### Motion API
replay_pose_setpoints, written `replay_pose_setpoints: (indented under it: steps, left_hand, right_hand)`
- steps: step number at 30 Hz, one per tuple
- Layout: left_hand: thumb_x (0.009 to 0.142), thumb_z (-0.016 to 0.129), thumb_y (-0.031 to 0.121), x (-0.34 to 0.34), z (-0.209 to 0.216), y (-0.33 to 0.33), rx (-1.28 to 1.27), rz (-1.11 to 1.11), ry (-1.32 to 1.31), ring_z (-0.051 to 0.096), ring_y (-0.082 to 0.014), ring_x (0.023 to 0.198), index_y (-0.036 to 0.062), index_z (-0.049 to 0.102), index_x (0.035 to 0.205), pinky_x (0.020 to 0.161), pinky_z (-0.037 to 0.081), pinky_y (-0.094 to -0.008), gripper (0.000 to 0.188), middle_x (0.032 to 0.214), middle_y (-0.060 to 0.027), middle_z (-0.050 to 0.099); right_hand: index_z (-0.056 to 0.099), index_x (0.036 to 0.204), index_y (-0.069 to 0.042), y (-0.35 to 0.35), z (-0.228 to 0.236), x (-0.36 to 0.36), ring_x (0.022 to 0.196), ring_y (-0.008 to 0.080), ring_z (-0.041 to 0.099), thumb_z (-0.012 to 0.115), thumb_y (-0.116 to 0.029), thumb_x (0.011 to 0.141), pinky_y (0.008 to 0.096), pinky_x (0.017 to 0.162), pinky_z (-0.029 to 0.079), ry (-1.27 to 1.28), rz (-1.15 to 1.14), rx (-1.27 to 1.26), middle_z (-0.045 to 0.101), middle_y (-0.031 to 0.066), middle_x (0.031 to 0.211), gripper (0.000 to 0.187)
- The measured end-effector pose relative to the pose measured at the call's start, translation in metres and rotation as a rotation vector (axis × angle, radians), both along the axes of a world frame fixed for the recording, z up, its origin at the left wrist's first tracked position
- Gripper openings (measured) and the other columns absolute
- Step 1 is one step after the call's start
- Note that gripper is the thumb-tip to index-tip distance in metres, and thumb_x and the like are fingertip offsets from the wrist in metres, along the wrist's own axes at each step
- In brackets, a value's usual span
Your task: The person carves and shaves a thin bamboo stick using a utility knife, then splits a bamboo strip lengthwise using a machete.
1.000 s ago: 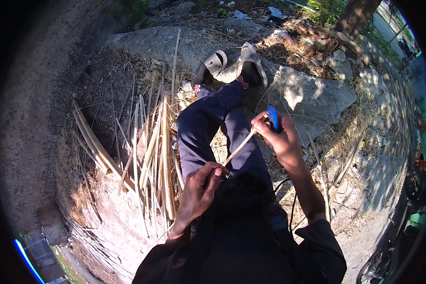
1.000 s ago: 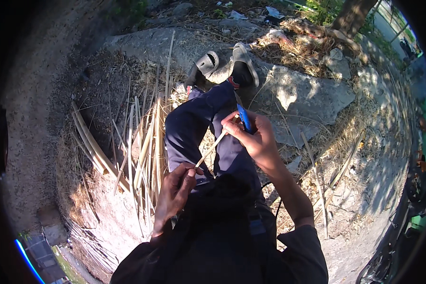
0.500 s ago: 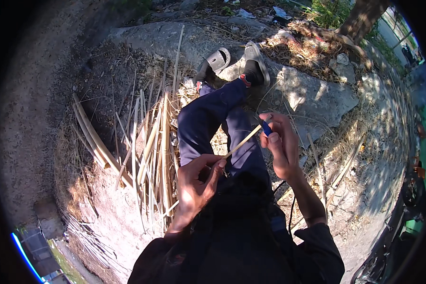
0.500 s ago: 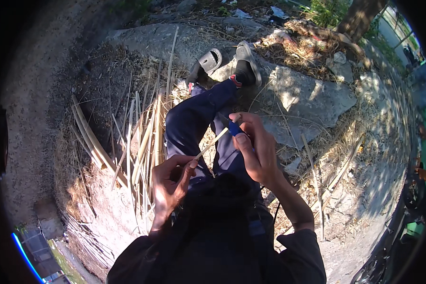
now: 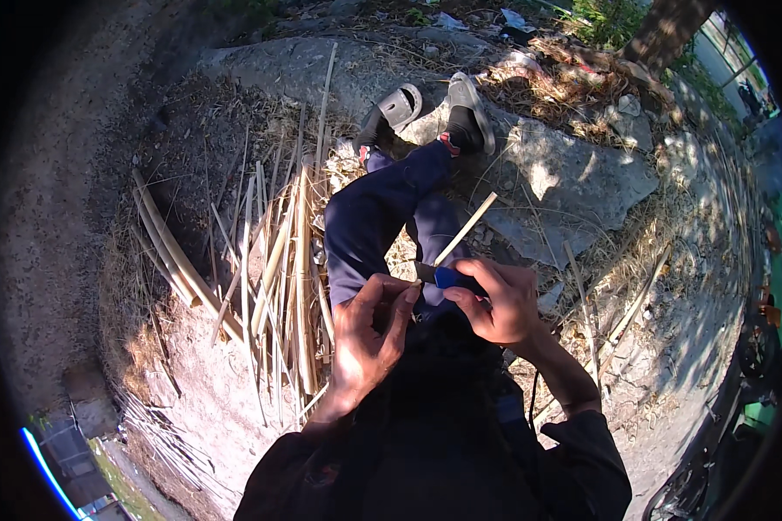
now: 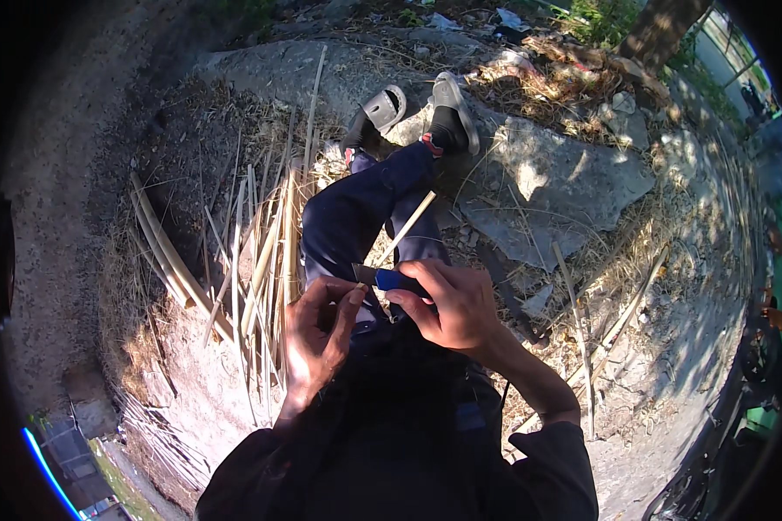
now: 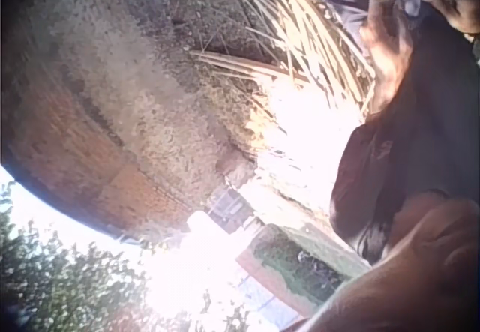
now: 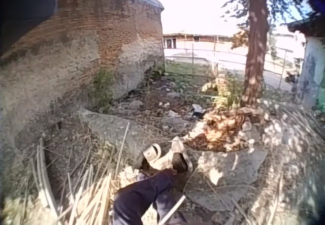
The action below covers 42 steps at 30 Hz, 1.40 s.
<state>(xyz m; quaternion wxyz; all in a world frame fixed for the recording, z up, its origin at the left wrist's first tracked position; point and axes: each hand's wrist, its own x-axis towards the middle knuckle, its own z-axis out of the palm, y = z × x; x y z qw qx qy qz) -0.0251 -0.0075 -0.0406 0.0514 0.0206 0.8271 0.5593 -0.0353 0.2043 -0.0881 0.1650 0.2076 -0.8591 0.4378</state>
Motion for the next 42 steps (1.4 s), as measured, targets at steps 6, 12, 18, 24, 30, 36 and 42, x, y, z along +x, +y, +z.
replay_pose_setpoints:
  steps: [6, 12, 18, 24, 30, 36, 42]
  left_hand:
    - [0.103, 0.071, 0.013, 0.0, -0.002, -0.001, 0.035, 0.021, -0.029, 0.046, -0.0013, 0.056, -0.0009, 0.067, 0.097, 0.052, 0.034, -0.0224, 0.016, 0.064, 0.0008, 0.058]
    - [0.104, 0.07, 0.016, -0.002, -0.005, 0.001, 0.018, 0.02, 0.031, 0.044, -0.0017, 0.057, 0.0001, 0.065, 0.096, 0.052, 0.034, -0.0226, 0.019, 0.064, 0.0022, 0.056]
    - [0.104, 0.07, 0.012, -0.002, -0.006, 0.0, -0.002, 0.034, 0.044, 0.045, -0.002, 0.058, 0.0011, 0.065, 0.097, 0.053, 0.034, -0.023, 0.014, 0.066, 0.0017, 0.057]
    - [0.103, 0.069, 0.009, -0.009, -0.012, -0.004, -0.039, 0.078, 0.044, 0.044, -0.0025, 0.056, 0.0012, 0.065, 0.096, 0.051, 0.032, -0.0249, 0.011, 0.061, 0.0011, 0.054]
    - [0.103, 0.067, 0.009, 0.0, -0.016, -0.022, -0.062, 0.091, -0.057, 0.045, -0.0026, 0.054, -0.0009, 0.065, 0.094, 0.049, 0.032, -0.026, 0.013, 0.06, -0.0011, 0.055]
    - [0.102, 0.067, 0.009, 0.019, -0.035, -0.038, -0.115, 0.111, -0.126, 0.061, -0.0132, 0.06, -0.0027, 0.067, 0.098, 0.052, 0.044, -0.0308, 0.012, 0.073, -0.0106, 0.069]
    - [0.104, 0.067, 0.012, 0.007, -0.044, -0.048, -0.135, 0.174, -0.071, 0.055, -0.0116, 0.058, -0.0013, 0.066, 0.098, 0.055, 0.043, -0.0312, 0.014, 0.072, -0.0095, 0.066]
  right_hand:
    - [0.071, 0.107, -0.003, -0.003, 0.009, 0.001, 0.066, 0.0299, 0.072, 0.082, -0.024, 0.091, 0.037, 0.056, 0.053, 0.02, 0.015, 0.03, 0.072, 0.0104, 0.084, 0.029]
    - [0.071, 0.106, -0.004, -0.006, 0.004, -0.001, 0.066, 0.0291, 0.072, 0.084, -0.026, 0.089, 0.0368, 0.057, 0.054, 0.034, -0.045, 0.049, 0.072, 0.0093, 0.082, 0.03]
    - [0.071, 0.103, -0.005, -0.008, 0.005, -0.009, 0.064, 0.0278, 0.071, 0.083, -0.034, 0.09, 0.0354, 0.055, 0.053, 0.112, -0.078, 0.088, 0.072, 0.0086, 0.081, 0.034]
    - [0.07, 0.103, -0.006, -0.013, -0.005, -0.018, 0.063, 0.0272, 0.07, 0.082, -0.032, 0.091, 0.0366, 0.056, 0.052, 0.138, -0.052, 0.096, 0.072, 0.0087, 0.082, 0.031]
    - [0.07, 0.104, -0.005, 0.007, -0.011, -0.058, 0.062, 0.0312, 0.068, 0.077, -0.025, 0.096, 0.0401, 0.056, 0.05, 0.12, -0.299, 0.14, 0.07, 0.0122, 0.077, 0.023]
    - [0.072, 0.102, -0.004, 0.078, -0.036, -0.115, 0.05, 0.0306, 0.059, 0.071, -0.025, 0.103, 0.0418, 0.051, 0.042, 0.091, -0.458, 0.034, 0.06, 0.0125, 0.06, 0.022]
    - [0.07, 0.114, -0.004, 0.026, -0.027, -0.071, 0.061, 0.0281, 0.065, 0.072, -0.025, 0.102, 0.0397, 0.056, 0.048, 0.02, -0.162, -0.112, 0.067, 0.0136, 0.077, 0.025]
